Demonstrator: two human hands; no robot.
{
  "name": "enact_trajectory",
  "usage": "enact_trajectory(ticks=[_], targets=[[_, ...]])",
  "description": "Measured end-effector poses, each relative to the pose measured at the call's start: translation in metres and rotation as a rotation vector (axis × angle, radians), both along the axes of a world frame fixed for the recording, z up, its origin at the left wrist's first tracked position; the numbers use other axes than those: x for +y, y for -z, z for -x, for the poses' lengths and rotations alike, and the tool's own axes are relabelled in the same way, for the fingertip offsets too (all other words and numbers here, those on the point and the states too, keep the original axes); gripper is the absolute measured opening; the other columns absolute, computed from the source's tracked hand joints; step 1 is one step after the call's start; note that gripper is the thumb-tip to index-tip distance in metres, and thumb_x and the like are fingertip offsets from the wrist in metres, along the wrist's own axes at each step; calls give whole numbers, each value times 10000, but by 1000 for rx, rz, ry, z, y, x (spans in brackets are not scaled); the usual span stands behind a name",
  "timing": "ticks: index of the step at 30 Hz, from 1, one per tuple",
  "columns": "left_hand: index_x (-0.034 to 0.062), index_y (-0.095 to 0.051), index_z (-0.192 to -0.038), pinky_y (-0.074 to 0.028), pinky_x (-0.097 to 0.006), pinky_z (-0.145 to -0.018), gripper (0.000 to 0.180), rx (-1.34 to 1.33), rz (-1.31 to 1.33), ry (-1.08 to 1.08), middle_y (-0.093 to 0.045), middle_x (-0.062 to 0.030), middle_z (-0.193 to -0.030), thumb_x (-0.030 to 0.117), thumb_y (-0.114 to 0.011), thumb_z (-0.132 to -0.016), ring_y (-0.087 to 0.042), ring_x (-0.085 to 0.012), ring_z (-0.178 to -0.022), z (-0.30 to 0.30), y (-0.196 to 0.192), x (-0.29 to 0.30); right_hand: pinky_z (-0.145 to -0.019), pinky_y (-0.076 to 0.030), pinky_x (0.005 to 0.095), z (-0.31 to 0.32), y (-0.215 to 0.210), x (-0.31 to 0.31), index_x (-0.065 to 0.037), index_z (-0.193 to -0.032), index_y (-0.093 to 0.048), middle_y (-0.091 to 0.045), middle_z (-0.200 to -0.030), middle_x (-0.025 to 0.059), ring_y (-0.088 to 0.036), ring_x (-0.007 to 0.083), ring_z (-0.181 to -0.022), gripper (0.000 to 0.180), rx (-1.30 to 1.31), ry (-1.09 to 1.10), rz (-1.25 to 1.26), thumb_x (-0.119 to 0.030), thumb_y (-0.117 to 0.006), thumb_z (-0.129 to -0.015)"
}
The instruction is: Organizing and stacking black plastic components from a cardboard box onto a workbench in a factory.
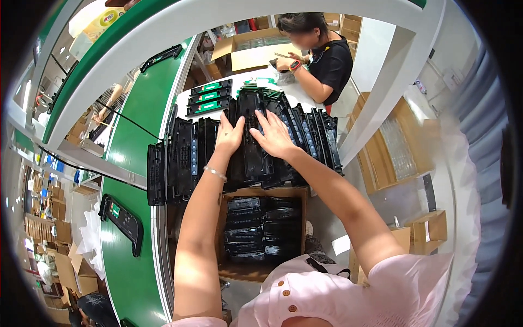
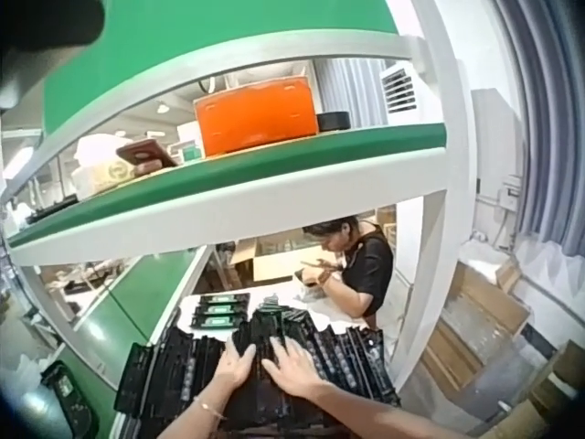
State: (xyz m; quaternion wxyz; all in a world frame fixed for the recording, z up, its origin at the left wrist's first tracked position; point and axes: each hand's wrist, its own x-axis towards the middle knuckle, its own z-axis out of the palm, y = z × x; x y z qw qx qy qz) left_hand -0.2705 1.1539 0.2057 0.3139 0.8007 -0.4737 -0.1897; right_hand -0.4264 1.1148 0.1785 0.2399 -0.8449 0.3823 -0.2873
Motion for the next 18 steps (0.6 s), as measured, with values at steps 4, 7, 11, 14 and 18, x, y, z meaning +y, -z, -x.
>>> enact_trajectory(ticks=[4,7,11,14,18], targets=[[-91,-173,-1361,-295,-393,-1035,825,-9,52,135,-323,-337,-1333,441,-532,-843,-337,-410,-1256,14,6,41,-1052,-222,482,2,1,-14,-99,-1376,-317,-251,-1401,268,-248,395,-1302,640,11,34,12,-436,-482,-858],[-91,-239,-1334,-295,-391,-1035,738,-49,155,138,-351,-309,-1317,392,-531,-859,-352,-399,-1242,10,3,61,-1057,-212,492,-8,-3,-8,-101,-1381,-302,-193,-1431,252,-215,399,-1311,661,7,10,14,-441,-499,-849],[-35,-419,-1253,-324,-378,-1001,534,-43,534,102,-476,-262,-1210,294,-564,-857,-429,-367,-1181,8,-9,79,-1062,-211,477,7,1,-11,-74,-1372,-303,-165,-1440,248,-211,402,-1306,655,69,11,197,-427,-501,-857],[41,-550,-1144,-435,-258,-828,350,484,661,-140,-577,-90,-1061,193,-630,-839,-553,-137,-933,1,-9,147,-1051,-243,452,8,-11,-5,-31,-1343,-327,-288,-1386,249,-301,404,-1258,599,-28,2,326,-327,-536,-867],[57,-605,-1060,-426,-224,-799,205,532,725,-598,-605,8,-964,148,-582,-877,-544,-71,-888,-15,19,292,-992,-328,386,28,-74,105,14,-1272,-401,-429,-1289,226,-452,323,-1163,468,-482,-209,-6,-171,-538,-865]])
